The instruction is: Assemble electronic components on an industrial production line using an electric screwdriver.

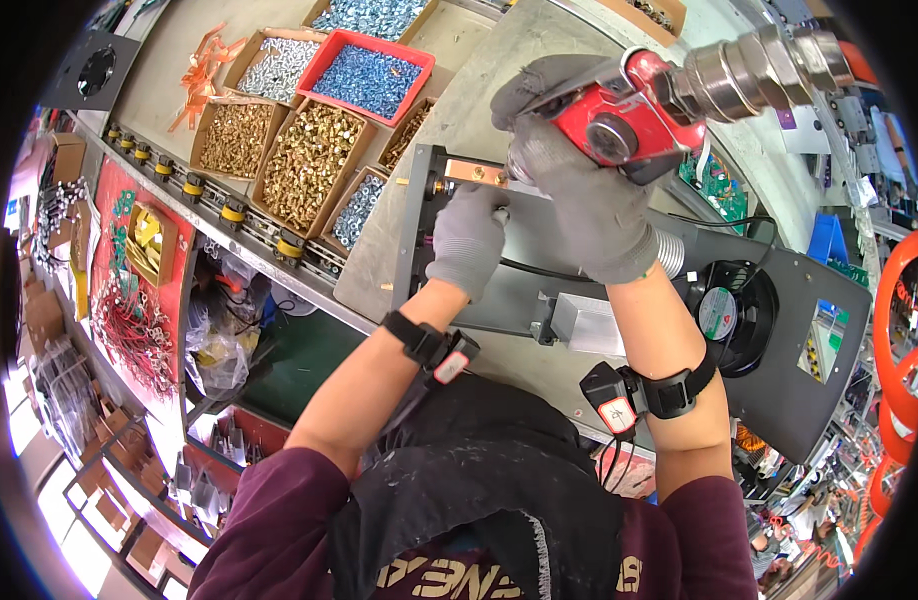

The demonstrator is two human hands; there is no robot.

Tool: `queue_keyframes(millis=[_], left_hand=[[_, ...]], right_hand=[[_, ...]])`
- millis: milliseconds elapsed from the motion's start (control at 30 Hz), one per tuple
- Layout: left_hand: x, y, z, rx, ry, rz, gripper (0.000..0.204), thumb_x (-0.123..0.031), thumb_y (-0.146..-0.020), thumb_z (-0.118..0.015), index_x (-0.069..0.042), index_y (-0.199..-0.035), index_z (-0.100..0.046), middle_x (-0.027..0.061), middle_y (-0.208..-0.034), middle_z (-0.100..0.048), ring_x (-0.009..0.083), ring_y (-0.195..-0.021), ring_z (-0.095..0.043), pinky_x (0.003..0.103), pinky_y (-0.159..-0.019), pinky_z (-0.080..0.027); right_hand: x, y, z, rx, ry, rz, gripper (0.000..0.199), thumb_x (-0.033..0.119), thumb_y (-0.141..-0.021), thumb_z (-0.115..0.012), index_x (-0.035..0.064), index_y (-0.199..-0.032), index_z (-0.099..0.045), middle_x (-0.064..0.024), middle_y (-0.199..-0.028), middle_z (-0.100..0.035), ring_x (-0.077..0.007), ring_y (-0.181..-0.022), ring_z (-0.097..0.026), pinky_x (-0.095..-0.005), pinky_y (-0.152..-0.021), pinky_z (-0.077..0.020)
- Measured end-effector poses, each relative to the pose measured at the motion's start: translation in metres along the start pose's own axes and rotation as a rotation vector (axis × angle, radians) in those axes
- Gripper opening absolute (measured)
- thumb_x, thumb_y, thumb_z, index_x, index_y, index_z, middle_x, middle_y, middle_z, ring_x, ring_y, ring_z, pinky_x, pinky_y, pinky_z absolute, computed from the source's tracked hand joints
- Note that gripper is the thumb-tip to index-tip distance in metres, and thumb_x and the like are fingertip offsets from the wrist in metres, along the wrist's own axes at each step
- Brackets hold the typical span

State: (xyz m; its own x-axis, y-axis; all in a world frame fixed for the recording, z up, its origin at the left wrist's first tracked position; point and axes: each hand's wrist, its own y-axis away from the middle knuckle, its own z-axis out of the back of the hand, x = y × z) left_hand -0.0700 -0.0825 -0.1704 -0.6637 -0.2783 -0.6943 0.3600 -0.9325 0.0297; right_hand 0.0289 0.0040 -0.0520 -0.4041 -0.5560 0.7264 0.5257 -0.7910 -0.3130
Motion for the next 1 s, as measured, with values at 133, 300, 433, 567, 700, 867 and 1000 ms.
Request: queue_keyframes(millis=[133, 300, 433, 567, 700, 867, 1000], left_hand=[[-0.007, 0.002, 0.015, 0.177, 1.339, 0.664, 0.015, 0.002, -0.082, -0.058, 0.006, -0.096, -0.060, 0.0133, -0.087, -0.062, 0.0216, -0.078, -0.062, 0.029, -0.069, -0.055], [-0.009, -0.007, 0.024, 0.161, 1.602, 0.790, 0.015, 0.002, -0.086, -0.053, 0.008, -0.100, -0.056, 0.0128, -0.095, -0.059, 0.0190, -0.080, -0.061, 0.026, -0.072, -0.056], [-0.011, -0.010, 0.025, 0.221, 1.658, 0.733, 0.015, 0.002, -0.087, -0.051, 0.007, -0.099, -0.055, 0.0107, -0.094, -0.057, 0.0182, -0.082, -0.060, 0.025, -0.073, -0.056], [-0.007, -0.007, 0.031, 0.334, 1.570, 0.666, 0.019, 0.000, -0.087, -0.049, 0.009, -0.103, -0.054, 0.0121, -0.096, -0.058, 0.0185, -0.082, -0.061, 0.026, -0.075, -0.055], [-0.003, 0.000, 0.037, 0.348, 1.547, 0.652, 0.025, 0.000, -0.087, -0.048, 0.012, -0.108, -0.052, 0.0158, -0.100, -0.059, 0.0206, -0.083, -0.062, 0.027, -0.076, -0.054], [-0.004, 0.002, 0.038, 0.321, 1.504, 0.579, 0.029, 0.001, -0.086, -0.046, 0.015, -0.112, -0.049, 0.0196, -0.104, -0.058, 0.0248, -0.086, -0.062, 0.031, -0.080, -0.053], [-0.005, 0.001, 0.039, 0.313, 1.544, 0.576, 0.031, 0.002, -0.086, -0.045, 0.016, -0.113, -0.048, 0.0208, -0.105, -0.057, 0.0260, -0.087, -0.062, 0.031, -0.081, -0.053]], right_hand=[[0.009, -0.006, -0.001, -0.032, 0.004, 0.075, 0.030, -0.002, -0.079, -0.053, -0.0010, -0.109, -0.052, -0.0158, -0.096, -0.063, -0.0236, -0.085, -0.064, -0.0369, -0.076, -0.0533], [0.019, -0.009, -0.008, -0.143, -0.409, -0.144, 0.027, -0.002, -0.079, -0.054, -0.0011, -0.106, -0.055, -0.0157, -0.093, -0.064, -0.0237, -0.083, -0.064, -0.0368, -0.076, -0.0534], [0.024, -0.010, -0.010, -0.171, -0.693, -0.143, 0.025, -0.002, -0.079, -0.055, -0.0012, -0.104, -0.056, -0.0156, -0.092, -0.064, -0.0235, -0.082, -0.064, -0.0370, -0.075, -0.0535], [0.030, -0.012, -0.010, -0.199, -0.615, -0.249, 0.024, -0.002, -0.079, -0.055, -0.0011, -0.104, -0.056, -0.0153, -0.091, -0.064, -0.0229, -0.081, -0.064, -0.0369, -0.075, -0.0533], [0.037, -0.012, -0.008, -0.146, -0.661, -0.182, 0.022, -0.003, -0.077, -0.062, 0.0029, -0.097, -0.058, -0.0065, -0.084, -0.064, -0.0107, -0.069, -0.059, -0.0250, -0.059, -0.0497], [0.039, -0.015, -0.010, -0.139, -0.720, -0.178, 0.019, -0.005, -0.076, -0.062, 0.0031, -0.093, -0.057, -0.0066, -0.081, -0.064, -0.0095, -0.068, -0.058, -0.0240, -0.057, -0.0488], [0.037, -0.018, -0.013, -0.106, -0.712, -0.081, 0.018, -0.007, -0.075, -0.061, 0.0032, -0.089, -0.055, -0.0071, -0.079, -0.063, -0.0105, -0.067, -0.059, -0.0242, -0.057, -0.0492]])
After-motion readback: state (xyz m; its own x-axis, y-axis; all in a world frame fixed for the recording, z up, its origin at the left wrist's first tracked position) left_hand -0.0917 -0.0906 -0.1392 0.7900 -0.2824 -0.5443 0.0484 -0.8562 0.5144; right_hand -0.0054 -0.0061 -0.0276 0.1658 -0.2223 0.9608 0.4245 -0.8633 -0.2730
